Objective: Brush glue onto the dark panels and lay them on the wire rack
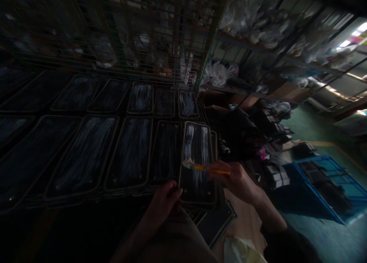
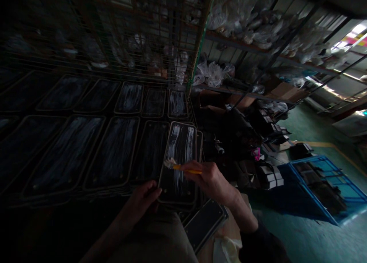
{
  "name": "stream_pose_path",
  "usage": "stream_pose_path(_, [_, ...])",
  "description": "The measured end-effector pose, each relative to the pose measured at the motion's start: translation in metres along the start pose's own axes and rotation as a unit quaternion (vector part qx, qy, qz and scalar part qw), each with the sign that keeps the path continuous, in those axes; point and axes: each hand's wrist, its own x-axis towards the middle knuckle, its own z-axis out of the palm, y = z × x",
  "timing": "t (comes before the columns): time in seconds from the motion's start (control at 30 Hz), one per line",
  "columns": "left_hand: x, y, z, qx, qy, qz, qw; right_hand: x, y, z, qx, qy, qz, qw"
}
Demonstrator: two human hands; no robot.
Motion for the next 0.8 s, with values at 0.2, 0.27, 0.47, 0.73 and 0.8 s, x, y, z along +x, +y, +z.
stream_pose_path(0.2, [-0.002, 0.004, 0.002, -0.027, -0.003, -0.017, 0.999, -0.029, -0.008, -0.005, 0.132, -0.103, 0.072, 0.983])
stream_pose_path(0.27, [-0.002, 0.003, 0.001, -0.027, 0.003, -0.013, 1.0, -0.023, 0.004, -0.01, 0.18, -0.074, 0.105, 0.975])
stream_pose_path(0.47, [0.001, -0.009, -0.001, 0.003, 0.021, 0.0, 1.0, 0.031, 0.052, -0.032, 0.096, 0.179, 0.086, 0.975])
stream_pose_path(0.73, [-0.003, -0.001, 0.0, 0.011, 0.015, -0.004, 1.0, 0.069, 0.081, -0.026, 0.02, 0.235, 0.037, 0.971])
stream_pose_path(0.8, [-0.004, 0.001, 0.0, 0.013, 0.016, -0.005, 1.0, 0.059, 0.077, -0.021, 0.006, 0.195, 0.03, 0.98])
